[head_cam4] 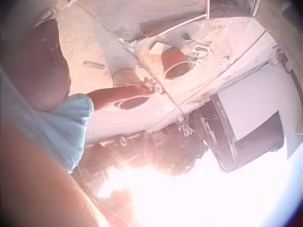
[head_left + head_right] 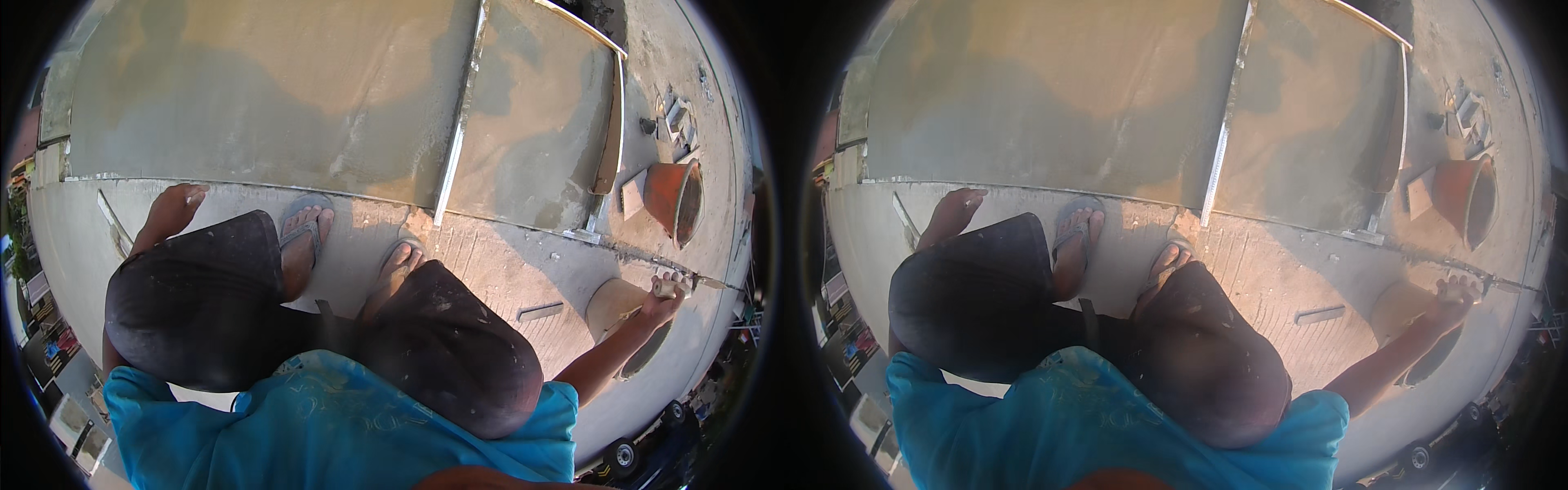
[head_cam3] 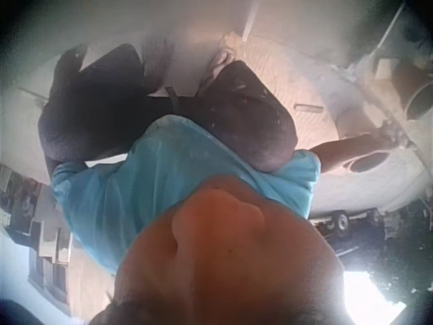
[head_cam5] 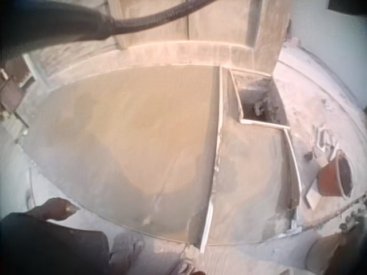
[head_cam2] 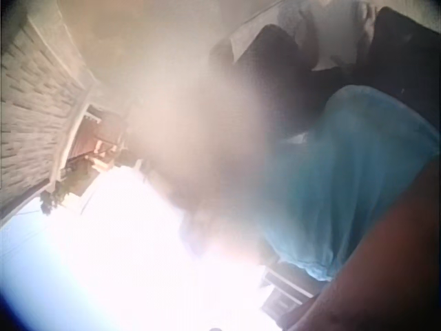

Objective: The person scoops wet cement from a bucket with a trowel and spreads it onto a concrete floor. They use a straight edge to level the surface and repeat the process across multiple sections.

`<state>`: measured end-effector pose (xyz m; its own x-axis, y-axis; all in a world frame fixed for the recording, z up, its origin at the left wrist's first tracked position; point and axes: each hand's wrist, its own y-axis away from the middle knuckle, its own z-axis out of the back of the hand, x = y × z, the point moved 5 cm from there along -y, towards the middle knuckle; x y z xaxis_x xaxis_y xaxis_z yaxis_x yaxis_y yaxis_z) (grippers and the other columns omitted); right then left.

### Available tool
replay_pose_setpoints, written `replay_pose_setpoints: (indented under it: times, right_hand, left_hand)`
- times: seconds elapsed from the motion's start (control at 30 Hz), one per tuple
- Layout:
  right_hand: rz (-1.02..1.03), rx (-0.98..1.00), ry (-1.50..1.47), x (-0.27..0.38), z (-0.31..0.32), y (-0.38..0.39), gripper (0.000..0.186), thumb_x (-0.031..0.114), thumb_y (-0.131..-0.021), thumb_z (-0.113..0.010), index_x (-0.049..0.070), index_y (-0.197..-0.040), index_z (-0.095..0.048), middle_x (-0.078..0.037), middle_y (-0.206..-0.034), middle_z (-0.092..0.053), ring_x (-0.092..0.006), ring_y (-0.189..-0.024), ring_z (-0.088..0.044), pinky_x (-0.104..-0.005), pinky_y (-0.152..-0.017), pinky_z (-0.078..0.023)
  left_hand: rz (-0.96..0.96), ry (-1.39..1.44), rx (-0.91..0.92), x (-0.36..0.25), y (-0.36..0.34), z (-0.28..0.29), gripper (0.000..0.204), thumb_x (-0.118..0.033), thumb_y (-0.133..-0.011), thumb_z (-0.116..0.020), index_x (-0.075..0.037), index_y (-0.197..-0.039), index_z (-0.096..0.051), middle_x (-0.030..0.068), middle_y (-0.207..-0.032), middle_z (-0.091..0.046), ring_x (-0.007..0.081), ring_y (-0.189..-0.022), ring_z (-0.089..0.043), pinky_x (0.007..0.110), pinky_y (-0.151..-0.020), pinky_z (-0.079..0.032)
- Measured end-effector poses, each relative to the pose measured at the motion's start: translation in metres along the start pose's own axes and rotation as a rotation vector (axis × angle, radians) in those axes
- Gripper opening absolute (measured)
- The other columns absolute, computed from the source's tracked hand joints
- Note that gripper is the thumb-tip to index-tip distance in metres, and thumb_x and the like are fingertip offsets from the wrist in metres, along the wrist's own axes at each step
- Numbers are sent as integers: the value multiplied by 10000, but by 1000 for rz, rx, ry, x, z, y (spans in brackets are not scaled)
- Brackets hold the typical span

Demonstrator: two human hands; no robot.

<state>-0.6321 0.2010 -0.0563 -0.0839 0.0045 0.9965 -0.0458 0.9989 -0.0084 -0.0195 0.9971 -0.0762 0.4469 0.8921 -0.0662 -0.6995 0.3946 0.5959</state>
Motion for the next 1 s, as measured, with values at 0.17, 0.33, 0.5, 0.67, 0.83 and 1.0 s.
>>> replay_pose_setpoints:
  times: [0.17, 0.33, 0.5, 0.67, 0.83, 1.0]
  right_hand:
    - [7, -238, 374, 8, -60, 73, 251, 226, -947, -627, 72, -1111, -515, -68, -825, -585, -174, -600, -555, -302, -521, -479]
    - [50, -115, 709, -3, -129, 165, 391, 219, -902, -624, 26, -1229, -530, -75, -841, -561, -174, -648, -587, -282, -545, -474]
    - [-158, -34, 608, -26, -140, 195, 505, 251, -915, -631, 4, -1333, -491, -30, -817, -556, -113, -639, -542, -283, -516, -436]
    - [-162, -10, 715, -6, -191, 211, 497, 266, -935, -599, 27, -1353, -476, -15, -790, -529, -94, -625, -514, -261, -511, -415]
    - [114, 138, 831, 54, -252, 222, 568, 175, -932, -548, 62, -1469, -401, -22, -825, -551, -84, -650, -528, -233, -570, -429]
    - [-45, 278, 1007, 81, -276, 252, 527, 161, -952, -587, 73, -1452, -444, -62, -899, -604, -120, -716, -565, -281, -686, -472]
  left_hand:
    - [-202, -40, -70, 0, -28, -5, 282, -182, -932, -541, -38, -1118, -696, 196, -1113, -679, 388, -1052, -629, 432, -910, -497]
    - [-267, 157, 75, -15, -48, -5, 193, -84, -853, -529, 10, -926, -681, 191, -949, -662, 365, -897, -630, 424, -816, -492]
    - [-400, 435, 259, -76, -53, -26, 163, -26, -792, -488, 5, -803, -648, 142, -856, -629, 277, -793, -619, 366, -745, -492]
    - [-757, 551, 287, -123, -55, -38, 169, -11, -762, -505, -28, -738, -671, 115, -884, -664, 290, -813, -637, 393, -750, -499]
    - [-792, 443, 378, -194, -85, -17, 135, -52, -799, -561, -63, -839, -690, 94, -946, -684, 280, -897, -656, 396, -786, -513]
    - [-1038, 356, 209, -277, -116, 13, 187, -232, -889, -671, -93, -1014, -661, 64, -1028, -677, 239, -927, -665, 380, -801, -520]
